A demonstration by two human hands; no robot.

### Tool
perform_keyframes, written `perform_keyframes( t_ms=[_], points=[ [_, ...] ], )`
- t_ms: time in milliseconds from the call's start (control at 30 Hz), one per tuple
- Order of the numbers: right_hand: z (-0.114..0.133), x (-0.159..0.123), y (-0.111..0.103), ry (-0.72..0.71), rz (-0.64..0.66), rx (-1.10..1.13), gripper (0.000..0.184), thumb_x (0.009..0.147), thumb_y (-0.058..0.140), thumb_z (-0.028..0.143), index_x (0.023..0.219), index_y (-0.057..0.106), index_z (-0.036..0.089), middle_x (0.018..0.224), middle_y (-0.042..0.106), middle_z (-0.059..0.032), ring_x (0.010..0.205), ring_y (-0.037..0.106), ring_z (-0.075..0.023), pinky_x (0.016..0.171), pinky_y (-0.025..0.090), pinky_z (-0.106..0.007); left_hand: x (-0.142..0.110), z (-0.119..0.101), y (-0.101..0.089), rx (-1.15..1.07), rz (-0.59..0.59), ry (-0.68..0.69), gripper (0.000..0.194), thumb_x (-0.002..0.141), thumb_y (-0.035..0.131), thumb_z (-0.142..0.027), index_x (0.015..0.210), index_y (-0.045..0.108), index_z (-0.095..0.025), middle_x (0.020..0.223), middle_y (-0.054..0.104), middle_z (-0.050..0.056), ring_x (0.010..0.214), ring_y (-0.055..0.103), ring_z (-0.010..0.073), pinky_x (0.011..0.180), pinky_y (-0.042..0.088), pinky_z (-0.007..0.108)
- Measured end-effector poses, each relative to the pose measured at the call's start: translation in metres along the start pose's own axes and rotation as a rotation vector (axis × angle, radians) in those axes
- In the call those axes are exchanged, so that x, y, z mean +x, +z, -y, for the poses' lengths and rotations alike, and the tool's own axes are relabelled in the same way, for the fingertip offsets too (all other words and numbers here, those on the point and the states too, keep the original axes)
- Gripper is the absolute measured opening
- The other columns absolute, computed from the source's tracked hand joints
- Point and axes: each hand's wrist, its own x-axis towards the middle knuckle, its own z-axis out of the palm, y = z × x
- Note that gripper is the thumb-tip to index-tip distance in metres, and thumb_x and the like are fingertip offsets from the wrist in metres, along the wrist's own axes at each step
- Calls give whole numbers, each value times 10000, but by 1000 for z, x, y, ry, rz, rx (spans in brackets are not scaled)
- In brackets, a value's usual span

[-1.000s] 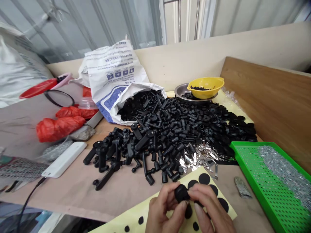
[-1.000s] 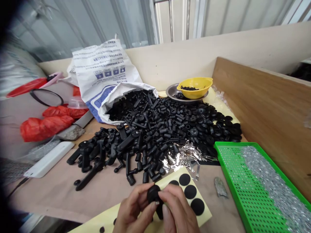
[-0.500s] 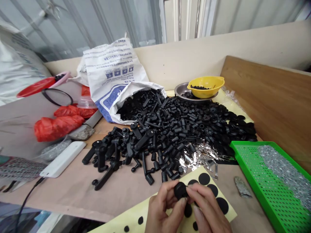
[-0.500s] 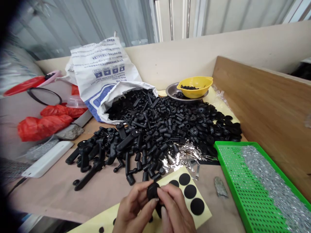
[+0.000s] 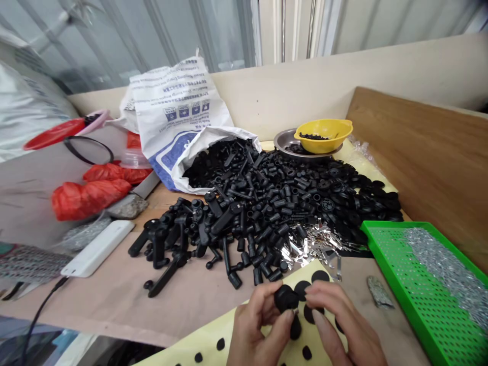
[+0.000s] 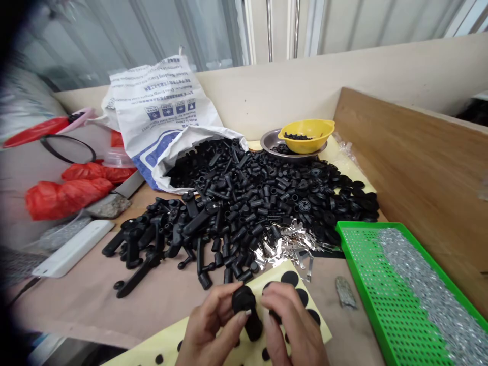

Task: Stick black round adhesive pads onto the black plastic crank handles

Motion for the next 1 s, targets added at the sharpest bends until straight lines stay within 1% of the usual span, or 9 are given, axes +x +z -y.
perform_keyframes(
  t_ms=[100, 200, 267, 367, 433, 700, 800, 900, 1000],
  points=[
    [-7, 9, -7, -121, 121, -14, 159, 963, 408, 220, 1033, 550, 216, 1008, 658, -73, 951, 662, -163, 787, 540, -220, 0, 2, 1, 46, 17, 25, 303, 847, 609, -398, 1043, 566, -171, 802, 706, 49, 727, 653, 161, 651, 500, 201],
    [-10, 15, -9, -228, 152, -92, 163, 914, 453, 146, 1049, 537, 181, 972, 651, -93, 910, 663, -180, 784, 551, -255, 1, 2, 3, 89, 23, 42, 264, 845, 600, -366, 1035, 573, -183, 791, 705, 36, 721, 653, 161, 662, 508, 201],
    [-9, 18, -10, -210, 173, -84, 130, 906, 443, 136, 994, 521, 191, 887, 647, -68, 811, 668, -168, 711, 564, -247, 1, 0, 4, 135, 22, 64, 234, 846, 587, -328, 1041, 585, -198, 764, 696, 16, 685, 642, 147, 643, 505, 189],
    [-5, 25, -15, -104, 289, -10, 128, 916, 402, 133, 890, 479, 232, 768, 606, -8, 676, 645, -133, 608, 551, -213, 1, -3, 5, 211, 29, 101, 221, 841, 568, -277, 1050, 598, -211, 719, 669, -4, 620, 612, 125, 609, 494, 175],
    [-2, 29, -20, -100, 350, -5, 151, 919, 384, 127, 871, 470, 241, 739, 597, 6, 644, 639, -126, 593, 544, -208, 2, -5, 5, 235, 47, 108, 227, 835, 564, -263, 1052, 602, -210, 704, 660, -2, 605, 603, 125, 595, 489, 176],
    [1, 33, -24, -213, 305, -60, 202, 961, 319, 154, 889, 491, 232, 691, 622, 4, 610, 660, -123, 567, 547, -197, 4, -9, 6, 200, 63, 64, 209, 816, 582, -261, 1014, 615, -203, 701, 661, -3, 613, 602, 130, 598, 493, 180],
    [-5, 29, -25, -270, 242, -59, 193, 970, 335, 172, 985, 524, 205, 806, 672, -45, 758, 700, -140, 648, 567, -186, 5, -9, 6, 148, 82, 30, 211, 839, 562, -286, 1025, 595, -193, 754, 687, 15, 660, 619, 139, 618, 488, 187],
    [-12, 20, -27, -265, 206, -99, 164, 951, 419, 184, 1034, 561, 183, 977, 680, -97, 921, 697, -159, 772, 565, -184, 6, -10, 8, 115, 113, 10, 208, 844, 557, -286, 1021, 588, -182, 768, 692, 28, 690, 634, 152, 626, 483, 195],
    [-14, 12, -30, -223, 184, -100, 137, 918, 498, 192, 1016, 593, 197, 1008, 676, -101, 916, 705, -168, 774, 572, -185, 7, -11, 9, 97, 133, -2, 216, 830, 582, -284, 1019, 599, -179, 748, 681, 27, 683, 627, 154, 617, 477, 201]
  ],
)
